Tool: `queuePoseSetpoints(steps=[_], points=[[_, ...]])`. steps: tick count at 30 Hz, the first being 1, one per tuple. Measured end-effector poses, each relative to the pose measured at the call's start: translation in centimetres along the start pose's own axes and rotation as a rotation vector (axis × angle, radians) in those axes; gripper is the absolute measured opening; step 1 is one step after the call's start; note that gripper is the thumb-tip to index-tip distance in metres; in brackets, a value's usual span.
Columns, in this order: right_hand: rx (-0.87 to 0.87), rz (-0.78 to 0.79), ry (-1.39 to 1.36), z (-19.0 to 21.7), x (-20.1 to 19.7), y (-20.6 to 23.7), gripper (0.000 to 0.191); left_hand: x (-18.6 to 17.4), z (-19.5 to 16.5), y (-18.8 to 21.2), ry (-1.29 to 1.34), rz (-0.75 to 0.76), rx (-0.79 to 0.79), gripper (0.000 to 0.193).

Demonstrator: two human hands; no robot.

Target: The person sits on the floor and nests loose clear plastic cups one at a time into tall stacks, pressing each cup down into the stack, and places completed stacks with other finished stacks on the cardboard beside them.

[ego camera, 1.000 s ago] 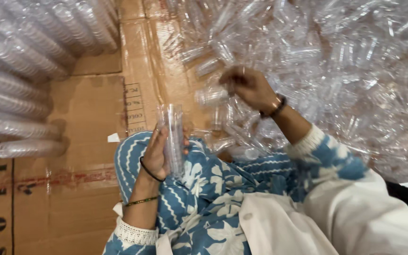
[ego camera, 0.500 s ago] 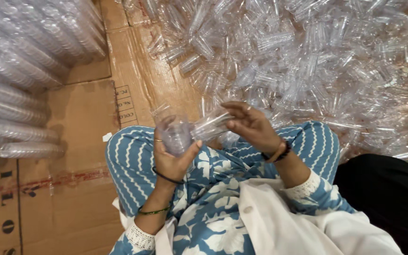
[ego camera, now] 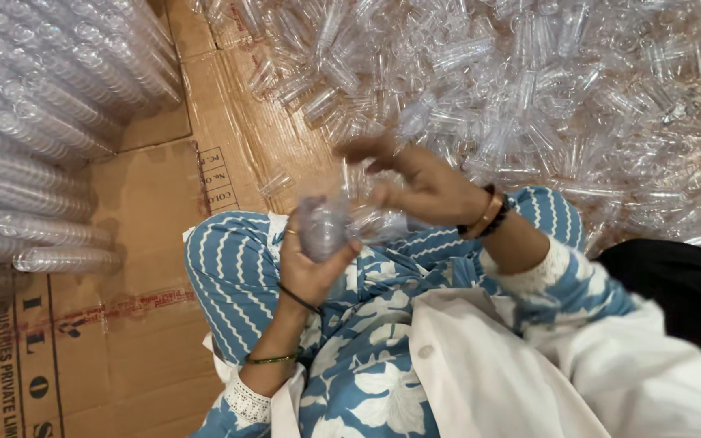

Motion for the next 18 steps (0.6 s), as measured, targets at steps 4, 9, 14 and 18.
queuePoseSetpoints(steps=[4, 9, 14, 18], points=[[0.311, -0.497, -0.526, -4.5, 0.4, 3.4, 0.054, -2.4, 0.4, 0.1, 0.132, -0.234, 0.105, 0.075], [0.308, -0.534, -1.206, -7.5, 7.4, 5.4, 0.044, 0.1, 0.8, 1.7, -0.056, -0.270, 0.257, 0.072], [0.248, -0.528, -1.141, -8.1, 4.6, 5.5, 0.047, 1.7, 2.2, 2.2, -0.006, -0.174, 0.261, 0.084], [0.157, -0.459, -1.157, -6.6, 1.3, 6.9, 0.053, -0.5, 5.2, 2.0, 0.540, -0.077, -0.035, 0.082]])
Point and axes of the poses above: each hand's wrist, its own y-axis away from the middle knuckle, its own x-axis out of the palm, z = x × y, the point moved 9 cm from there along -y, towards the middle knuckle
